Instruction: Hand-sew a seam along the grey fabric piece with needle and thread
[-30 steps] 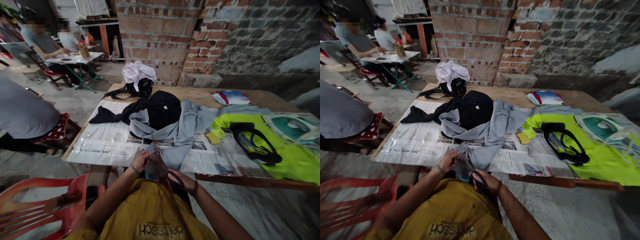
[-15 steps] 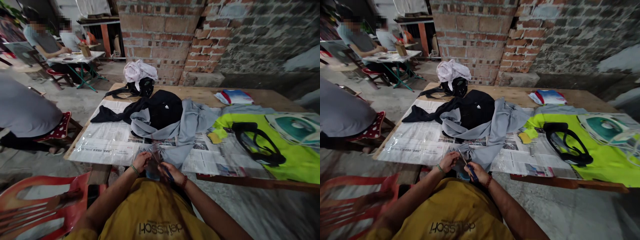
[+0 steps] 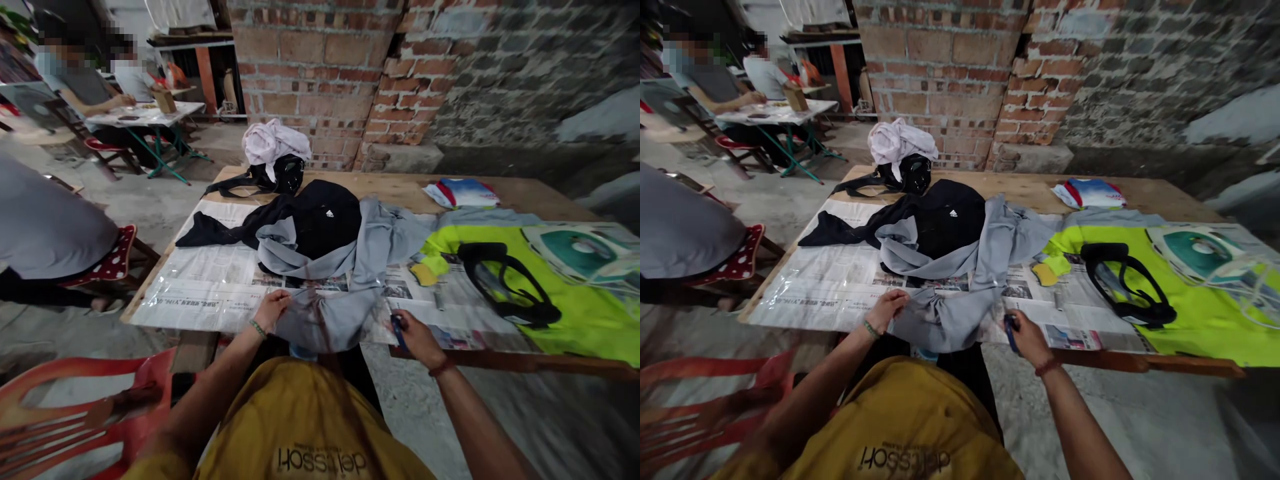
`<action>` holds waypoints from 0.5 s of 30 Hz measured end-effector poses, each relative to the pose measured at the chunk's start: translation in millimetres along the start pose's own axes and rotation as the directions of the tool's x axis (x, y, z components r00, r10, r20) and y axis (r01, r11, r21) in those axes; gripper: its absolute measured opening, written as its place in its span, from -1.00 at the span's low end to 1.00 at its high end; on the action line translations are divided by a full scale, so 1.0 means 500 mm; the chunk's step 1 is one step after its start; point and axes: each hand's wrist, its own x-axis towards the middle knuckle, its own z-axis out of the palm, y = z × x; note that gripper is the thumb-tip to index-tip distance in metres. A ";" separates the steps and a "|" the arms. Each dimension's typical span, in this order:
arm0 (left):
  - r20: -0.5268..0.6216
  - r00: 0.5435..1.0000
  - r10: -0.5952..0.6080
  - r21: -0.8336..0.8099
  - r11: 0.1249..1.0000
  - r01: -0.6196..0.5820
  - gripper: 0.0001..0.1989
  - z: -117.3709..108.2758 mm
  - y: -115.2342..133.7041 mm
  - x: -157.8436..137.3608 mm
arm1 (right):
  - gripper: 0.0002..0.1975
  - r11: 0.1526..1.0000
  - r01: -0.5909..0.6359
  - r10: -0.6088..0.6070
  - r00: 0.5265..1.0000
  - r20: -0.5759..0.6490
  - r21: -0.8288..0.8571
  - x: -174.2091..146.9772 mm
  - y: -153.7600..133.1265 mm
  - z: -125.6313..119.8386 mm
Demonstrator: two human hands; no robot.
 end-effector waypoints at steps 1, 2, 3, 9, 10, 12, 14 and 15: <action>-0.012 0.999 0.042 0.081 0.996 -0.041 -0.76 0.006 0.014 0.013 | -0.72 0.984 -0.096 0.081 0.992 -0.101 -0.148 0.019 0.013 -0.022; -0.010 0.997 0.074 0.129 0.989 -0.072 -0.78 0.014 0.029 0.026 | -0.71 0.944 -0.182 0.136 0.975 -0.178 -0.274 0.038 0.025 -0.041; 0.006 0.994 0.110 0.171 0.979 -0.110 -0.81 0.023 0.045 0.038 | -0.69 0.895 -0.241 0.164 0.960 -0.225 -0.375 0.057 0.036 -0.058; 0.248 0.950 0.191 0.401 0.872 -0.280 -0.74 0.060 0.112 0.078 | -0.76 0.801 -0.121 0.027 0.986 -0.167 -0.586 0.127 0.084 -0.104; 0.277 0.945 0.172 0.414 0.866 -0.279 -0.74 0.063 0.115 0.081 | -0.76 0.808 -0.080 -0.021 0.986 -0.164 -0.584 0.132 0.079 -0.099; 0.318 0.939 0.130 0.440 0.857 -0.268 -0.75 0.068 0.115 0.084 | -0.72 0.833 0.050 -0.151 0.979 -0.138 -0.552 0.137 0.050 -0.072; 0.323 0.942 0.096 0.457 0.856 -0.244 -0.75 0.073 0.110 0.085 | -0.67 0.839 0.244 -0.305 0.951 -0.049 -0.487 0.141 -0.001 -0.027; 0.316 0.945 0.083 0.462 0.857 -0.229 -0.76 0.075 0.106 0.084 | -0.65 0.821 0.348 -0.386 0.922 0.008 -0.453 0.144 -0.031 -0.001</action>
